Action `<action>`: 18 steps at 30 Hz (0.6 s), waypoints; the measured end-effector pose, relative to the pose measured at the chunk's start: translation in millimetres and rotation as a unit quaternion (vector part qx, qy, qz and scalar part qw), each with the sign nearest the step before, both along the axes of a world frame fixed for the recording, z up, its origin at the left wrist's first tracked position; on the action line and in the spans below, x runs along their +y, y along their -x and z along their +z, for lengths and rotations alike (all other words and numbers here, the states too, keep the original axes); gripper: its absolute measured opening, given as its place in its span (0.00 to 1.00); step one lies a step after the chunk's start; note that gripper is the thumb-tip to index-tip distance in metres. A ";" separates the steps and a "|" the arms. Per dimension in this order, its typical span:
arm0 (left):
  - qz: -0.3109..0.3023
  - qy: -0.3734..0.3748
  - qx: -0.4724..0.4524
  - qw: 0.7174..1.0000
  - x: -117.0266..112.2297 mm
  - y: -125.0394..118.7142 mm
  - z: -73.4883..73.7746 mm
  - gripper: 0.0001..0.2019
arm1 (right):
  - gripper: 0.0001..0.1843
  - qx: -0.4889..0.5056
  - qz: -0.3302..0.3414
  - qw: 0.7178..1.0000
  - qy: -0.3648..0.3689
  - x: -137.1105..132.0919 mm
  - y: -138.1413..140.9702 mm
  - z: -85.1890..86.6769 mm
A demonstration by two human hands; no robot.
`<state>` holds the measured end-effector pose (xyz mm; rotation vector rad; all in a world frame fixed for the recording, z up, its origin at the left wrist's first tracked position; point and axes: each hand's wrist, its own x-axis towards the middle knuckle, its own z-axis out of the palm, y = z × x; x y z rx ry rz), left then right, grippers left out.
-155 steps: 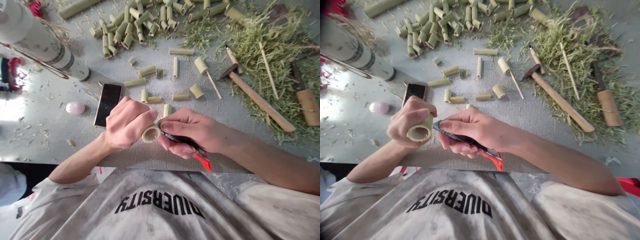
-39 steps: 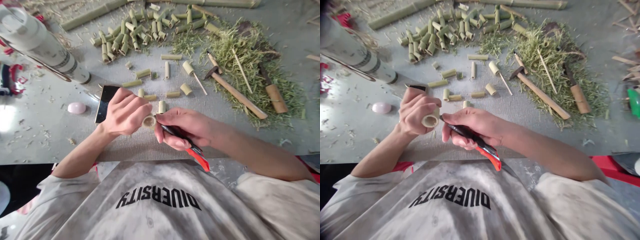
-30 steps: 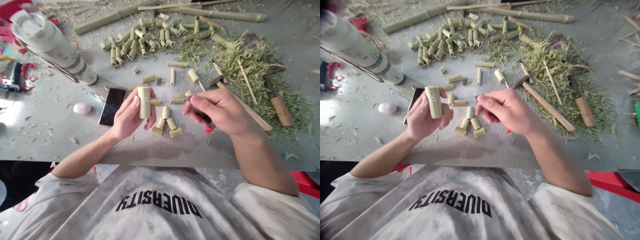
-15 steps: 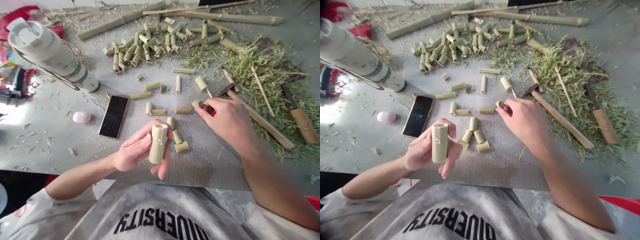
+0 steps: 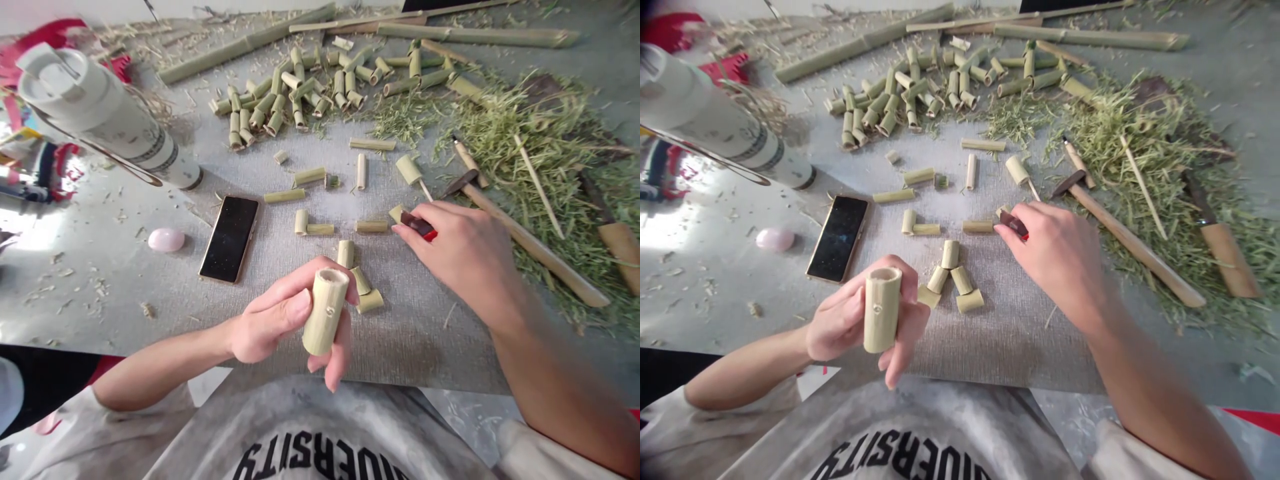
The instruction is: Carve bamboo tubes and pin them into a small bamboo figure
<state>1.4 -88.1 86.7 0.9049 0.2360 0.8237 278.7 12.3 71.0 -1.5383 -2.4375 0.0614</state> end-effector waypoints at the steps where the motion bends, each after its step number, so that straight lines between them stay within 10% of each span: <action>1: 0.004 0.007 0.008 1.000 1.5 0.2 -0.2 0.16 | 0.09 -0.002 0.000 1.000 0.003 -0.2 0.8 0.5; 9: 0.171 0.122 0.077 0.975 23.0 0.9 -4.5 0.16 | 0.09 0.013 -0.027 0.999 0.024 -6.1 11.2 0.0; 18: 0.202 -0.060 0.328 0.921 34.3 26.5 11.7 0.15 | 0.12 0.069 -0.125 0.989 -0.047 56.3 -37.5 29.9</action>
